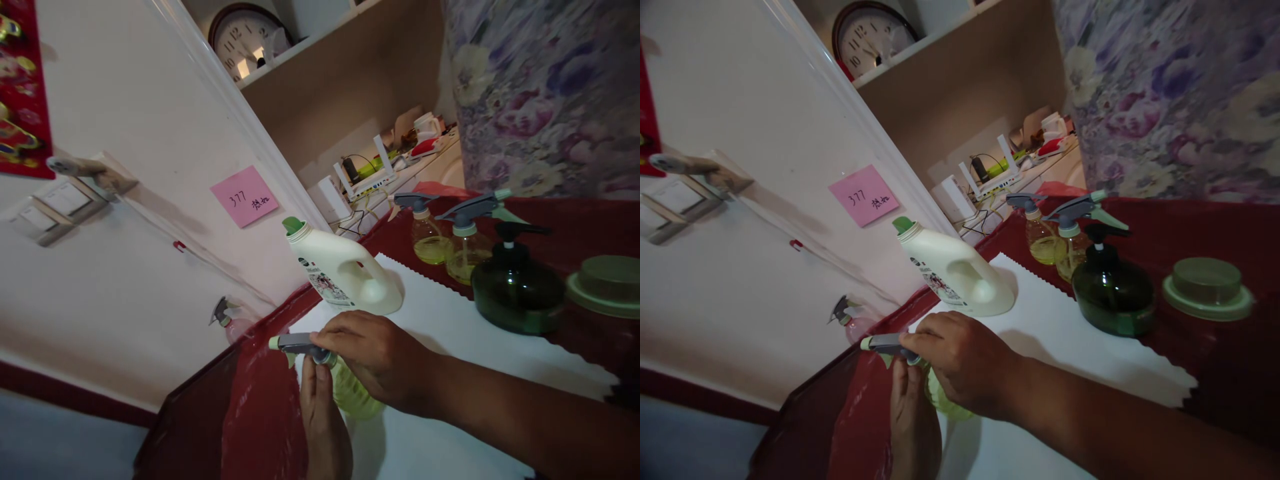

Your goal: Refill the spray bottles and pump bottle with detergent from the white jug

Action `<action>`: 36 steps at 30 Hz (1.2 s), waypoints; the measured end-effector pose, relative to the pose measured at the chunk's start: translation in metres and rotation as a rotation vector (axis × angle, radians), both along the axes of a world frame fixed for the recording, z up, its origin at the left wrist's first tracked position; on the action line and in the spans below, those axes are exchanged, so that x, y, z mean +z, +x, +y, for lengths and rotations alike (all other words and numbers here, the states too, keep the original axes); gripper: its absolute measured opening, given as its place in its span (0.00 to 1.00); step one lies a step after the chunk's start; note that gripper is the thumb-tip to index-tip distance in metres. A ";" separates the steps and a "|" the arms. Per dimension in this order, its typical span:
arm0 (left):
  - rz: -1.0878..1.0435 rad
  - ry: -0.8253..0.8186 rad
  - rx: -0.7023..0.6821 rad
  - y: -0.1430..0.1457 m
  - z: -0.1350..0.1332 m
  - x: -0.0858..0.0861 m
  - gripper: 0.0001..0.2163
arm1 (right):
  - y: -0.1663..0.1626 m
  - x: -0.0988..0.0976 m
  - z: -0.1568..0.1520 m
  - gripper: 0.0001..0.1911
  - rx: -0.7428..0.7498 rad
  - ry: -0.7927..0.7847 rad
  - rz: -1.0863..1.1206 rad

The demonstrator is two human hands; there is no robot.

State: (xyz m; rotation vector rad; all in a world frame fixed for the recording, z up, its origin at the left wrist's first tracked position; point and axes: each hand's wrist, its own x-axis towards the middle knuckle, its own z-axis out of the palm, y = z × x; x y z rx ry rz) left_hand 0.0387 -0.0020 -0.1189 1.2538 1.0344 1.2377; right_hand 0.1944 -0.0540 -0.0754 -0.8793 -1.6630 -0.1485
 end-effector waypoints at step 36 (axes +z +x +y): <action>0.307 0.100 0.038 -0.015 0.008 -0.014 0.34 | 0.002 0.001 -0.009 0.25 0.101 -0.231 0.105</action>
